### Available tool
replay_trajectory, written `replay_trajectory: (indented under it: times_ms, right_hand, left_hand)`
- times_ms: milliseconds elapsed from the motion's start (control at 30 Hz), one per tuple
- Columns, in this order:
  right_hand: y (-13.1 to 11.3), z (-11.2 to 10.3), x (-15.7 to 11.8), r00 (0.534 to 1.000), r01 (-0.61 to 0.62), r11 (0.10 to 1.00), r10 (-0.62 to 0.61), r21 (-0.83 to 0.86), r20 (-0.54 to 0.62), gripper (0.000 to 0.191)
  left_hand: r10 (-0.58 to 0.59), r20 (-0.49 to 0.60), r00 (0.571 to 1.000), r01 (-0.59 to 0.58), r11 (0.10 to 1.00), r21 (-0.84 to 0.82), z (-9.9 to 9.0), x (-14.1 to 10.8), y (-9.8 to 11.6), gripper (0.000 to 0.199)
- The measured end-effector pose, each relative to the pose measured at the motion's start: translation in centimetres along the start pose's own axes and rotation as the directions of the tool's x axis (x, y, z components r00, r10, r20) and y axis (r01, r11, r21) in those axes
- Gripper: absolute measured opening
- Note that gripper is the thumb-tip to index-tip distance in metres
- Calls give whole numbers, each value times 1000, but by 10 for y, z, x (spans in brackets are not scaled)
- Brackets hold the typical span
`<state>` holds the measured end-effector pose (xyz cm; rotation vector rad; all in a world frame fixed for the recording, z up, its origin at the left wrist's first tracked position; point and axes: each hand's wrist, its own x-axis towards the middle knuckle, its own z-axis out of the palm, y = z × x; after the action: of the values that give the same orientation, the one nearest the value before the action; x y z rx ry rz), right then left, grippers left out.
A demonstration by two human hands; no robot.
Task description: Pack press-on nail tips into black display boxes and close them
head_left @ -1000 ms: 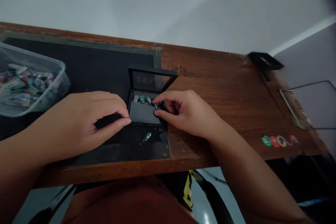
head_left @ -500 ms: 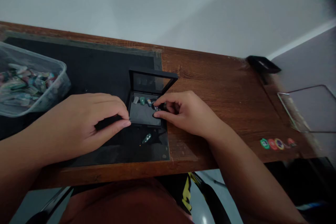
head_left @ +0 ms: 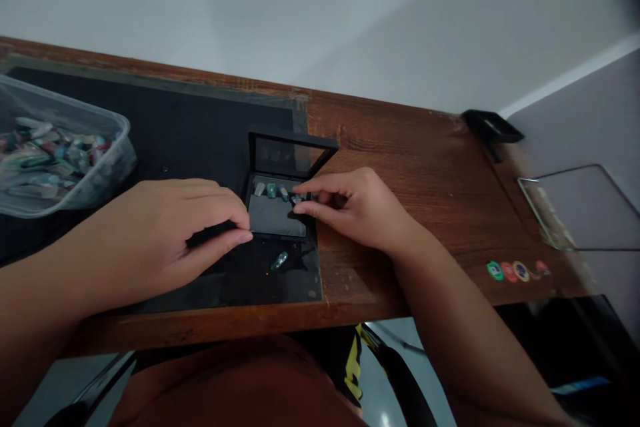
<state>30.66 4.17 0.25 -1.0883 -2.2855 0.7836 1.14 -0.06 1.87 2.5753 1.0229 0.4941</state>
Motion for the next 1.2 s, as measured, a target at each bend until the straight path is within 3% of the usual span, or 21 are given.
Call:
replay_trajectory:
  times_ms: [133,433,667,900,1200]
  right_hand:
    - [0,-7,-1,999,-30,999,30,-18,-15,27]
    - [-1,-9,-1,994,-42,995,51,-96,101,24]
    - [2,3,3,997,-58,996,61,-70,38,26]
    - [-5,7,2,998,-57,984,59,-170,10,24]
    - [1,-1,1,997,-44,990,52,-131,62,26]
  left_hand:
    - [-13,-2,1000,13,1000,11,2,-3,-4,25]
    - [-26,4,1000,26,1000,7,3,-1,-6,26]
    - [-8,-18,1000,8,1000,21,3,1,-5,25]
    - [-66,13,998,66,998,20,2,2,-6,27]
    - [-101,-21,995,101,995,-21,2,2,-7,24]
